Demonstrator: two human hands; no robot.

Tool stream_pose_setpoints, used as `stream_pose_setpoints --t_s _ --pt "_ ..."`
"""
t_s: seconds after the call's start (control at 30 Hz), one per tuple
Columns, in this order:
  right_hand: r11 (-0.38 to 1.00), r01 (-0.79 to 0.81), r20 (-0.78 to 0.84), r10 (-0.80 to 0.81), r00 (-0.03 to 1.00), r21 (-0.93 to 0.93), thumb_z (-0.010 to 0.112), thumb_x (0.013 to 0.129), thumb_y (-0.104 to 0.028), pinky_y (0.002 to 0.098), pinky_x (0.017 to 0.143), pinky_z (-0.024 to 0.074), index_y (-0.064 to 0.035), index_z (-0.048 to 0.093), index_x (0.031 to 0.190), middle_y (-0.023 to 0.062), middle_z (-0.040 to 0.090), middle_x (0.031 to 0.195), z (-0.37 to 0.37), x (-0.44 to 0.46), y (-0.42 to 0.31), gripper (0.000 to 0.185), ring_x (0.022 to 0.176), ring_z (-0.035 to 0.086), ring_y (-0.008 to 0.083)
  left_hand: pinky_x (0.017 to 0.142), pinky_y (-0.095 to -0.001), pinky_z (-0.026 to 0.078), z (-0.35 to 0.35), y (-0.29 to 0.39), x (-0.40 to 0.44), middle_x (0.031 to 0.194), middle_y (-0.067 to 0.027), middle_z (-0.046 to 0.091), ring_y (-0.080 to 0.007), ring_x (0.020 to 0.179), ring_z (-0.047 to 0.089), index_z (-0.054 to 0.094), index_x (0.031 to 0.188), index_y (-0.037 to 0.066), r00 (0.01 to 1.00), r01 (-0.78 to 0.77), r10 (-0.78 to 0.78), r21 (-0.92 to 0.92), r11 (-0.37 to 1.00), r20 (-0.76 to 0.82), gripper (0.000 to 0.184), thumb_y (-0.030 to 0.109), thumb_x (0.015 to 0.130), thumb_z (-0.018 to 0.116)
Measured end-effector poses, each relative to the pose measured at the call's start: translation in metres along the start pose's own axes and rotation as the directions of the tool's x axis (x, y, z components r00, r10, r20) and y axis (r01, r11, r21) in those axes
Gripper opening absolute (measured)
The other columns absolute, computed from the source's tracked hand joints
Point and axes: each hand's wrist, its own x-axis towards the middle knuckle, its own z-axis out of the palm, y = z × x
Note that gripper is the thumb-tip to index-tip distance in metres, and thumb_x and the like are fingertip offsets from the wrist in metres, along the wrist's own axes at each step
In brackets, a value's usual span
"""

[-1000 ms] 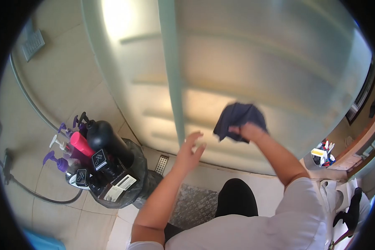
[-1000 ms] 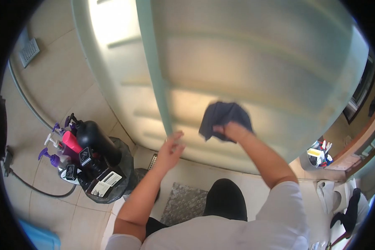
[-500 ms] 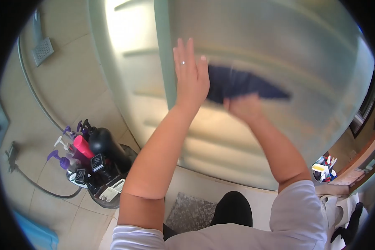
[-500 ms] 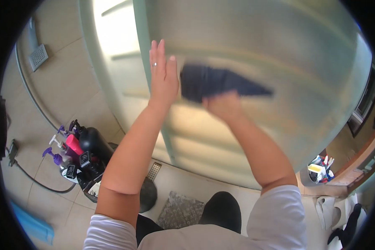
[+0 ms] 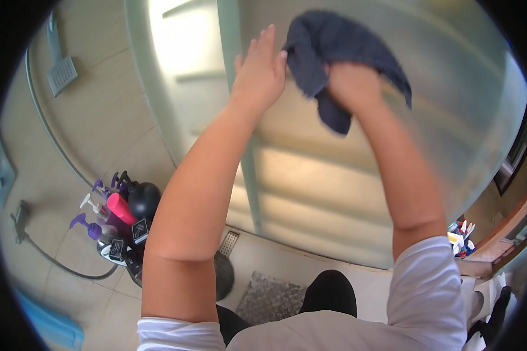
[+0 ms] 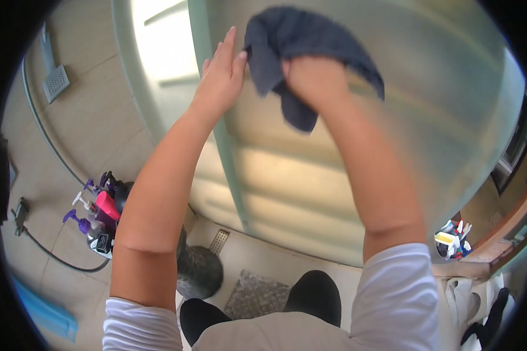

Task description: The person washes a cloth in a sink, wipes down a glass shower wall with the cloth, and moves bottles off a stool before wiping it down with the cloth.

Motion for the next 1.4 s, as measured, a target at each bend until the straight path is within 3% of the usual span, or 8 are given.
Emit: stream_pose_setpoints --t_s 0.33,0.4,0.63,0.97,1.07,1.1,1.17,1.4 --pt "0.905 0.381 0.061 -0.399 0.915 0.19 0.049 0.082 -0.021 0.0402 0.075 0.0496 -0.0005 0.06 0.104 0.019 0.063 0.098 0.03 -0.096 -0.004 0.032 0.088 0.062 0.0315 0.107 -0.0503 0.021 -0.022 -0.006 0.006 0.123 -0.0149 0.055 -0.0329 0.122 0.044 0.018 0.144 0.015 0.991 -0.017 -0.007 0.176 0.984 0.132 0.052 0.025 0.095 0.032" --pt "0.988 0.156 0.649 -0.122 0.751 0.005 0.043 0.086 -0.026 0.0442 0.067 0.0511 -0.0044 0.062 0.101 0.0155 0.066 0.09 -0.011 -0.02 0.015 0.032 0.078 0.064 0.0312 0.105 -0.0506 0.024 -0.024 -0.009 0.009 0.116 -0.0146 0.059 -0.0339 0.115 0.05 0.02 0.143 0.015 0.993 -0.02 0.001 0.165 0.986 0.118 0.051 0.024 0.094 0.033" --pt "0.979 -0.203 0.08 0.202 0.976 0.002 0.041 0.085 -0.029 0.0449 0.071 0.0489 -0.0143 0.064 0.093 0.0102 0.066 0.08 -0.015 0.061 0.004 0.028 0.081 0.064 0.0303 0.101 -0.0491 0.031 -0.029 -0.012 0.008 0.117 -0.0151 0.059 -0.0347 0.113 0.051 0.028 0.14 0.014 0.99 0.014 -0.027 0.098 0.995 0.136 0.05 0.019 0.091 0.038" --pt "0.866 0.322 0.442 -0.477 0.76 0.382 0.053 0.082 -0.032 0.0428 0.09 0.0423 -0.0034 0.065 0.094 0.0172 0.06 0.108 0.109 -0.159 -0.077 0.034 0.105 0.055 0.0334 0.106 -0.0484 0.023 0.002 -0.02 -0.02 0.138 -0.0121 0.041 -0.0363 0.131 0.03 0.062 0.104 0.014 0.997 -0.075 0.074 -0.004 0.997 -0.03 0.024 0.015 0.083 0.05" --pt "0.912 -0.334 0.931 -0.117 0.347 0.239 0.043 0.086 -0.05 0.0412 0.098 0.0356 -0.004 0.063 0.105 0.018 0.059 0.113 -0.011 -0.066 -0.032 0.053 0.111 0.052 0.0321 0.106 -0.0464 0.024 0.009 0.002 -0.037 0.136 -0.0122 0.043 -0.0364 0.131 0.03 0.061 0.104 0.013 0.989 -0.131 0.131 0.012 0.991 -0.068 0.022 0.014 0.084 0.052" --pt "0.935 -0.27 0.477 0.133 0.868 0.229 0.05 0.081 -0.053 0.0435 0.097 0.0367 -0.0067 0.063 0.107 0.0168 0.06 0.112 0.006 -0.091 -0.002 0.055 0.108 0.052 0.0354 0.106 -0.0466 0.024 0.008 0.005 -0.043 0.136 -0.012 0.043 -0.0364 0.131 0.03 0.061 0.104 0.013 0.986 -0.158 0.157 -0.009 0.987 -0.059 0.022 0.014 0.084 0.052" --pt "0.949 -0.293 -0.022 0.298 0.954 0.119 0.061 0.074 -0.051 0.0426 0.095 0.0374 -0.0044 0.062 0.108 0.0162 0.061 0.111 -0.034 -0.113 0.073 0.058 0.105 0.054 0.0352 0.106 -0.0477 0.023 0.0 0.009 -0.052 0.137 -0.0119 0.041 -0.0365 0.131 0.03 0.06 0.107 0.013 0.986 -0.168 0.168 -0.061 0.984 -0.007 0.023 0.014 0.085 0.053" --pt "0.139 -0.99 -0.281 0.949 0.141 -0.027 0.047 0.087 -0.039 0.0398 0.092 0.0405 -0.004 0.059 0.108 0.0161 0.06 0.111 -0.008 -0.296 0.231 0.042 0.105 0.054 0.0342 0.101 -0.0419 0.034 -0.004 0.016 -0.061 0.146 -0.0106 0.03 -0.0351 0.135 0.024 0.051 0.123 0.013 0.962 -0.245 0.236 0.054 0.968 0.137 0.036 0.016 0.087 0.055"
